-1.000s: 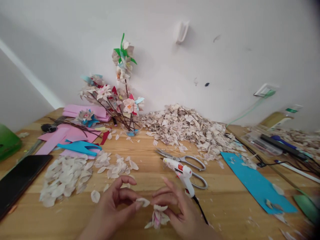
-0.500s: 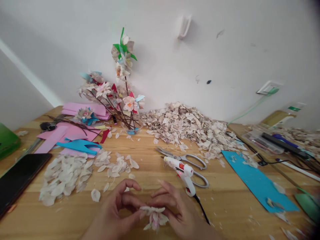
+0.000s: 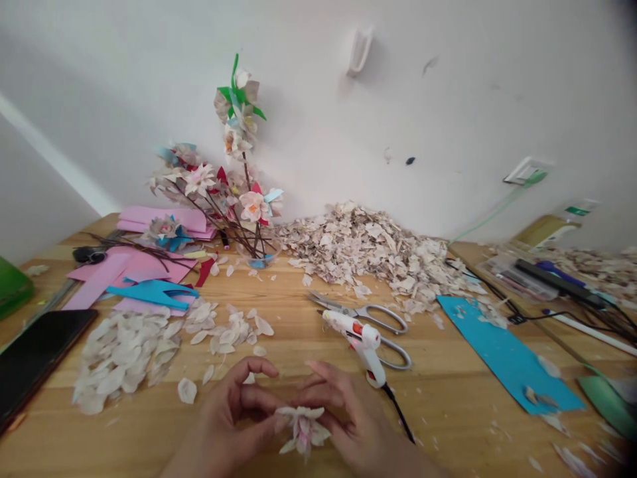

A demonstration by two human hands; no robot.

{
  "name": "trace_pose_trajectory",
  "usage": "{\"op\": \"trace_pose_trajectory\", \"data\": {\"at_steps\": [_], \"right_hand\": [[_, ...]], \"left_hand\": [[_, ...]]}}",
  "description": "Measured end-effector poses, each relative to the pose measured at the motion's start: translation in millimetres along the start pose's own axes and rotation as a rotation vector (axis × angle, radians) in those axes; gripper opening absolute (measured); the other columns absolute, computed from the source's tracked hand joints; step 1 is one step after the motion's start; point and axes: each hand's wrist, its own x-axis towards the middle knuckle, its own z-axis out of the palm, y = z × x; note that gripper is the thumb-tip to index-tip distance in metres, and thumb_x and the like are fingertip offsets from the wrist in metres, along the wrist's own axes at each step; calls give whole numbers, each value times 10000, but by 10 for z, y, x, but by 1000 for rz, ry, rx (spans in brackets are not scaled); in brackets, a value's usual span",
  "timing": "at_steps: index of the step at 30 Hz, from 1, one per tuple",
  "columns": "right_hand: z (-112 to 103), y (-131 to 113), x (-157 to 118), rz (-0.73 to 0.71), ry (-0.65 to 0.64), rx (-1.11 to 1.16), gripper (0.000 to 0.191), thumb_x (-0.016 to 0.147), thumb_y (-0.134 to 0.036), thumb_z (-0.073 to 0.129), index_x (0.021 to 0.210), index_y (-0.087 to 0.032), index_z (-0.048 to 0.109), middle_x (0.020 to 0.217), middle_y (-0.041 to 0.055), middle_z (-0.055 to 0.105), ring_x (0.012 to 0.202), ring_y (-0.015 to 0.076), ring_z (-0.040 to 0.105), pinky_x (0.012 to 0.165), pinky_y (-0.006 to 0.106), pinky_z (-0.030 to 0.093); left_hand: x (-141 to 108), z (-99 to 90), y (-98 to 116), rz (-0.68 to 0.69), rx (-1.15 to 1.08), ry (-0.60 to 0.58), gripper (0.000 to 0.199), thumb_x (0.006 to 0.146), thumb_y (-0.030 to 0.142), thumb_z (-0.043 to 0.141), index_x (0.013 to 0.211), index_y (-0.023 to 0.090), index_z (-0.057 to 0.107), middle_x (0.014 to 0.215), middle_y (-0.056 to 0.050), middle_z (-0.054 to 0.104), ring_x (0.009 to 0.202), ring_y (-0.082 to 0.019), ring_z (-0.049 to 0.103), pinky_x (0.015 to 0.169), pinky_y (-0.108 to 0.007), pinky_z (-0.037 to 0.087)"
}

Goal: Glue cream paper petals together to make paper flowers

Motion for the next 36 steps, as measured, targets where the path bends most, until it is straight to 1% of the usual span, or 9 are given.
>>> {"op": "trace_pose_trajectory", "data": {"at_steps": [5, 10, 14, 18, 20, 23, 26, 29, 36], "right_hand": [[-2, -30, 25, 1, -3, 43, 693, 791, -93, 546, 1340, -362, 220, 966, -33, 714, 912, 183, 643, 828, 321, 486], [11, -17, 17, 33, 3, 57, 704, 796, -102, 572, 1337, -382, 221, 971, -28, 710, 925, 195, 639, 839, 345, 479], [42, 1, 14, 126, 38, 152, 628, 805, -125, 565, 1305, -373, 277, 959, -21, 706, 922, 193, 643, 852, 363, 476], [81, 8, 1, 247, 51, 305, 563, 813, -133, 544, 1269, -370, 313, 1027, -12, 675, 938, 175, 649, 864, 358, 479], [85, 3, -5, 281, 43, 344, 558, 807, -132, 550, 1260, -368, 326, 1050, -10, 665, 953, 172, 646, 857, 349, 484], [68, -21, 4, 308, 34, 375, 552, 793, -134, 570, 1253, -339, 343, 1016, -5, 678, 949, 170, 645, 861, 345, 479], [49, -54, 29, 347, 31, 380, 527, 773, -152, 597, 1228, -292, 372, 986, 12, 688, 926, 178, 649, 851, 348, 479], [42, -72, 49, 384, 38, 343, 531, 753, -152, 612, 1220, -272, 386, 970, 13, 691, 924, 185, 644, 861, 357, 467], [6, -89, 60, 365, -34, 223, 608, 738, -95, 589, 1264, -310, 374, 984, -21, 694, 951, 179, 620, 886, 351, 440]], "left_hand": [[15, 1, -10, -18, -37, 12, 445, 619, 252, 774, 901, 224, 431, 612, 5, 740, 527, -117, 635, 514, -204, 413], [8, 3, 24, -1, -46, 39, 467, 612, 277, 775, 960, 221, 469, 623, -13, 743, 562, -144, 655, 536, -222, 422], [23, -46, 36, 44, -125, -13, 485, 637, 342, 737, 1052, 215, 519, 719, -50, 754, 630, -161, 651, 571, -246, 430], [53, -97, -47, 65, -193, -75, 532, 596, 320, 748, 1079, 230, 544, 758, -49, 745, 611, -167, 623, 573, -268, 417], [53, -105, -101, 85, -184, -81, 549, 605, 301, 738, 1112, 243, 533, 802, -50, 739, 600, -162, 608, 573, -271, 402], [37, -108, -154, 93, -137, -81, 571, 652, 299, 700, 1179, 259, 486, 898, -74, 732, 668, -196, 625, 597, -290, 403], [26, -113, -168, 90, -118, -80, 596, 670, 304, 676, 1222, 252, 457, 913, -91, 728, 734, -232, 639, 638, -323, 427], [25, -117, -163, 87, -110, -77, 623, 674, 293, 660, 1252, 259, 431, 936, -94, 722, 751, -237, 640, 660, -338, 439], [1, -105, -129, 54, -39, -48, 632, 671, 224, 636, 1253, 284, 400, 937, -62, 718, 657, -185, 600, 653, -320, 407]]}}
